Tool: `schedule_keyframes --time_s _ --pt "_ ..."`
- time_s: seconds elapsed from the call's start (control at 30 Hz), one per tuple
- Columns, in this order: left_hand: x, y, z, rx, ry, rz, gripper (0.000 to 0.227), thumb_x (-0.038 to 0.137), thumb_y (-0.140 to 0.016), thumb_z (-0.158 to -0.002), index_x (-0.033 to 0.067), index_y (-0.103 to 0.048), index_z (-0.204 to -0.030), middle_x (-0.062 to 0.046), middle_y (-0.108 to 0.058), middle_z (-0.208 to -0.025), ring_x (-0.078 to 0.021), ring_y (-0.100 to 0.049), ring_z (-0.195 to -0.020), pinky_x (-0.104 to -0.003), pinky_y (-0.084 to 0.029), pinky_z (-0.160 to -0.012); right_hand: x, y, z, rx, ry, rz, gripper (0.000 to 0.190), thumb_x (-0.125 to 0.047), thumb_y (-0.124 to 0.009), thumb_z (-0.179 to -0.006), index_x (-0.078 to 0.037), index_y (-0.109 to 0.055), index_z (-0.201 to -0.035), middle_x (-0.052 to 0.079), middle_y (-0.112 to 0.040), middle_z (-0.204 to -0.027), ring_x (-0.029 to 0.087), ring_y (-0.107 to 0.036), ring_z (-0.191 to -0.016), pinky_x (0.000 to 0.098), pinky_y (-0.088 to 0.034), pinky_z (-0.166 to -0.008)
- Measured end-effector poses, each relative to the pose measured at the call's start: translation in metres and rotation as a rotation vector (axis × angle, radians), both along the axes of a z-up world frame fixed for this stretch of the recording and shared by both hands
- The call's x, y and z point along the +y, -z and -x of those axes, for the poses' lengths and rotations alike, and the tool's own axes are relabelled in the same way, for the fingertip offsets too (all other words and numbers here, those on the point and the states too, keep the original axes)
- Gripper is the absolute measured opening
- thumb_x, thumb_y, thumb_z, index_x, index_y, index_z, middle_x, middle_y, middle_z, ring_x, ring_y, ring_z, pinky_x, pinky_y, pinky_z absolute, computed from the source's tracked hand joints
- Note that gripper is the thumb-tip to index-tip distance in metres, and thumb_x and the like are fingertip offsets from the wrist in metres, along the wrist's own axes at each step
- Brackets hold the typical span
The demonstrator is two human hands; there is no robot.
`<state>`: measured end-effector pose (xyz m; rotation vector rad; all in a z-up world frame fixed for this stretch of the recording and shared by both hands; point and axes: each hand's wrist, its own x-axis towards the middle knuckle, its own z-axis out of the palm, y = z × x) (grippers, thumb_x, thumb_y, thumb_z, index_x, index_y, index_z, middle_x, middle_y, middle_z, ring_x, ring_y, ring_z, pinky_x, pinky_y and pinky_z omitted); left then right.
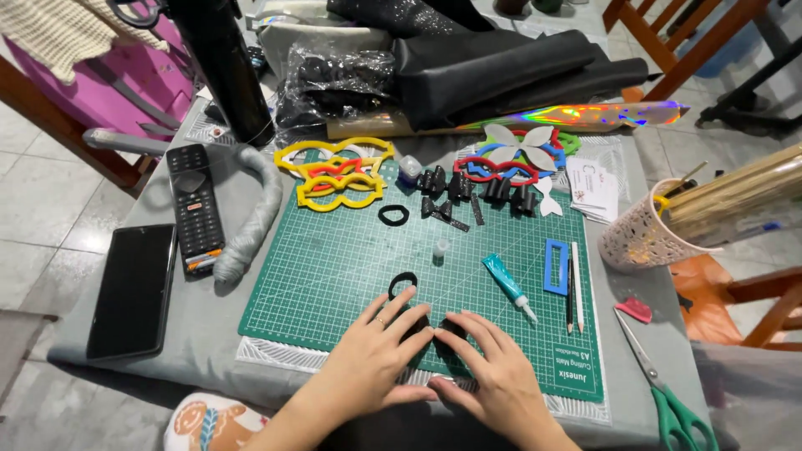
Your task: Applying glue to small black plastic components and joining them to assemble a larger structure on a green cutting mat
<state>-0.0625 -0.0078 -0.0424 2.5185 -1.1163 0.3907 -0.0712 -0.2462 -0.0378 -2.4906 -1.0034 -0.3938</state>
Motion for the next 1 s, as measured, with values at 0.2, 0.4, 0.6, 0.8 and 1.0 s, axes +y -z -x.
schedule_keyframes --time_s 0.2,0.4,0.6,0.8,1.0 --pt "-0.007 -0.006 0.006 -0.071 -0.034 -0.175 0.087 0.075 -0.057 -0.088 0.0005 -0.062 -0.133 -0.018 -0.056 -0.144 -0.0390 -0.040 -0.146 -0.057 -0.027 -0.120 0.001 -0.001 0.001 -0.014 -0.001 0.008 0.057 -0.048 -0.072 -0.092 -0.011 -0.062 -0.133 0.013 -0.058 -0.144 0.034 -0.056 -0.133 0.0470 -0.049 -0.107" --pt "-0.006 -0.010 0.005 -0.038 -0.040 -0.148 0.085 0.074 -0.068 -0.082 0.0038 -0.060 -0.128 -0.019 -0.056 -0.138 -0.0389 -0.040 -0.145 -0.058 -0.029 -0.118 0.000 0.001 0.001 -0.009 -0.006 -0.002 0.057 -0.048 -0.071 -0.092 -0.011 -0.061 -0.134 0.013 -0.057 -0.144 0.035 -0.056 -0.132 0.0477 -0.049 -0.107" --pt "-0.005 -0.011 0.004 -0.025 -0.032 -0.178 0.089 0.076 -0.068 -0.081 0.0036 -0.058 -0.131 -0.020 -0.055 -0.140 -0.0402 -0.038 -0.147 -0.059 -0.029 -0.117 0.001 -0.004 0.001 0.006 -0.008 0.001 0.057 -0.048 -0.072 -0.092 -0.011 -0.061 -0.134 0.013 -0.057 -0.144 0.035 -0.056 -0.131 0.0475 -0.048 -0.108" --pt "-0.008 -0.011 0.003 -0.038 -0.044 -0.181 0.091 0.076 -0.072 -0.076 0.0029 -0.061 -0.128 -0.023 -0.054 -0.143 -0.0412 -0.036 -0.149 -0.059 -0.027 -0.119 -0.001 0.000 0.000 0.017 0.002 0.004 0.059 -0.050 -0.071 -0.092 -0.013 -0.061 -0.136 0.012 -0.057 -0.146 0.034 -0.056 -0.132 0.0473 -0.048 -0.108" --pt "-0.007 -0.006 0.007 -0.032 -0.041 -0.110 0.085 0.070 -0.070 -0.084 0.0009 -0.060 -0.131 -0.019 -0.056 -0.145 -0.0398 -0.038 -0.147 -0.060 -0.029 -0.117 0.001 -0.005 -0.002 0.040 0.001 -0.018 0.054 -0.046 -0.071 -0.093 -0.013 -0.063 -0.134 0.012 -0.058 -0.145 0.034 -0.057 -0.132 0.0470 -0.047 -0.109"
